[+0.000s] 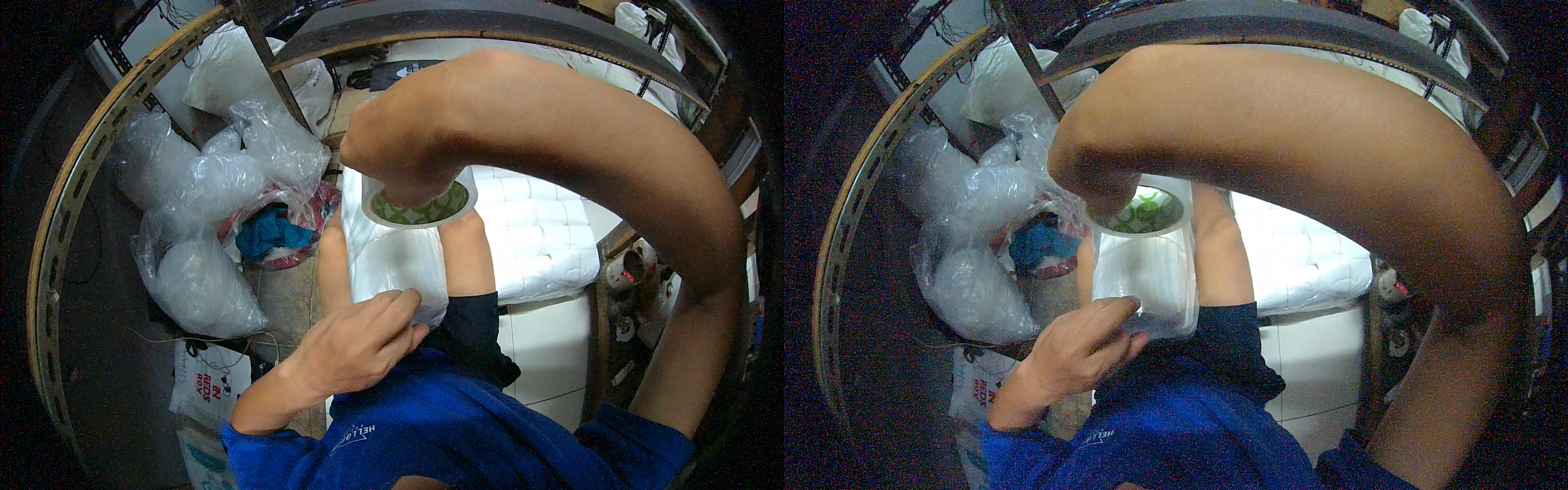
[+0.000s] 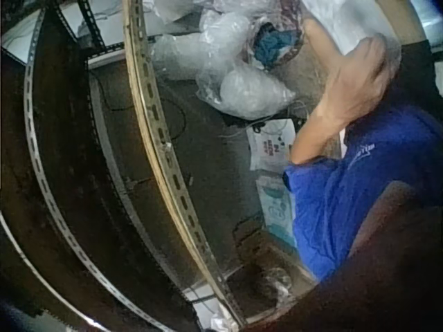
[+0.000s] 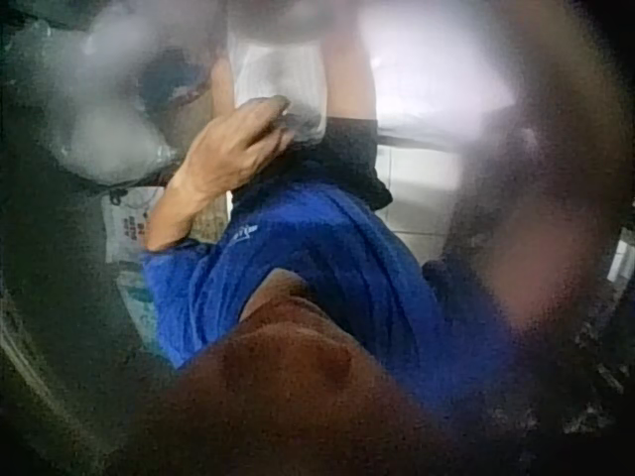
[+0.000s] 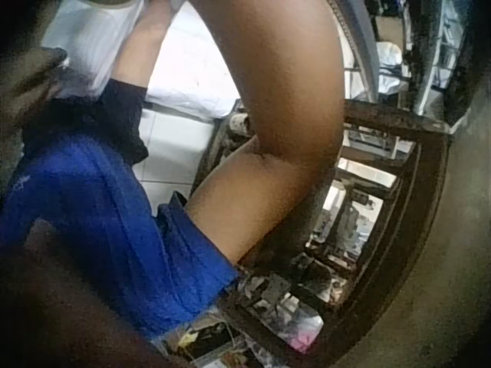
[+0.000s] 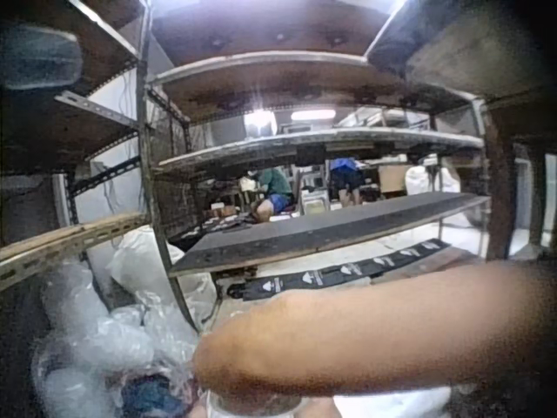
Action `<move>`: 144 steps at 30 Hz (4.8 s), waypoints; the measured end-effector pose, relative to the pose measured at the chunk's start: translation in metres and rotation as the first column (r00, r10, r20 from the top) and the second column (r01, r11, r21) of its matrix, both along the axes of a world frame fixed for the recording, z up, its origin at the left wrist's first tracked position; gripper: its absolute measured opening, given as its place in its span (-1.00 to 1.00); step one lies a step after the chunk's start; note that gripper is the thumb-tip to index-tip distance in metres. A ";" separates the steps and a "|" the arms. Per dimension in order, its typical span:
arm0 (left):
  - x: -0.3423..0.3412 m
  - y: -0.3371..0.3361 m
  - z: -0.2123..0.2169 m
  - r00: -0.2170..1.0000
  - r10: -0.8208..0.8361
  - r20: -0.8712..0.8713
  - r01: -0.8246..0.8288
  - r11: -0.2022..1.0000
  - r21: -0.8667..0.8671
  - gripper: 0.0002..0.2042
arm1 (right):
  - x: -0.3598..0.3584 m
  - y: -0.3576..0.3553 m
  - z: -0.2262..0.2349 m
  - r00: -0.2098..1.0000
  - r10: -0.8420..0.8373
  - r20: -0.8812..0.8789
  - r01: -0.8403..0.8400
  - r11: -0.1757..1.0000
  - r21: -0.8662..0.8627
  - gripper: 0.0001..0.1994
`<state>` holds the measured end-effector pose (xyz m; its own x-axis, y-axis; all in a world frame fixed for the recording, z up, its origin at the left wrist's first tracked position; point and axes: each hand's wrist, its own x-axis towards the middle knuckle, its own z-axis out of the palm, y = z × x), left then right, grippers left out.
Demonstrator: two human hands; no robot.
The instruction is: The person sits on the floor and wraps a stack of white items in clear plastic. They smooth the plastic, fold the edges, and secure the package using clear packing tape. The finished wrapped bundle is placed on a nearby shelf.
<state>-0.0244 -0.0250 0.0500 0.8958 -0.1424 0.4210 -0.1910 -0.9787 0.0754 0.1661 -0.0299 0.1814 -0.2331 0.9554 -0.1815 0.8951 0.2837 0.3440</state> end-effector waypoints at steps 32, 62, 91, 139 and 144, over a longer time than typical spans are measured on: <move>-0.009 -0.005 -0.012 0.979 0.193 0.067 -0.189 0.979 -0.071 -0.82 | -0.023 -0.008 0.019 0.999 -0.027 0.030 0.030 0.994 -0.108 -0.72; -0.004 0.005 -0.034 0.997 -0.050 -0.059 0.020 0.903 -0.430 -0.63 | -0.037 -0.022 0.037 0.997 -0.019 0.079 0.028 0.993 -0.119 -0.76; -0.008 0.006 -0.028 0.995 -0.072 0.064 0.087 0.961 -0.263 -0.74 | -0.030 -0.020 0.035 0.998 0.048 -0.046 -0.051 0.997 -0.061 -0.75; -0.001 0.006 -0.069 0.973 -0.217 0.078 0.226 0.964 -0.142 -0.88 | -0.042 -0.031 0.026 0.988 -0.150 -0.041 0.138 0.968 -0.212 -0.32; -0.010 0.005 -0.058 0.982 -0.187 0.007 0.186 0.977 -0.104 -0.86 | -0.033 -0.056 0.038 0.960 -0.272 -0.065 0.255 0.947 -0.194 -0.46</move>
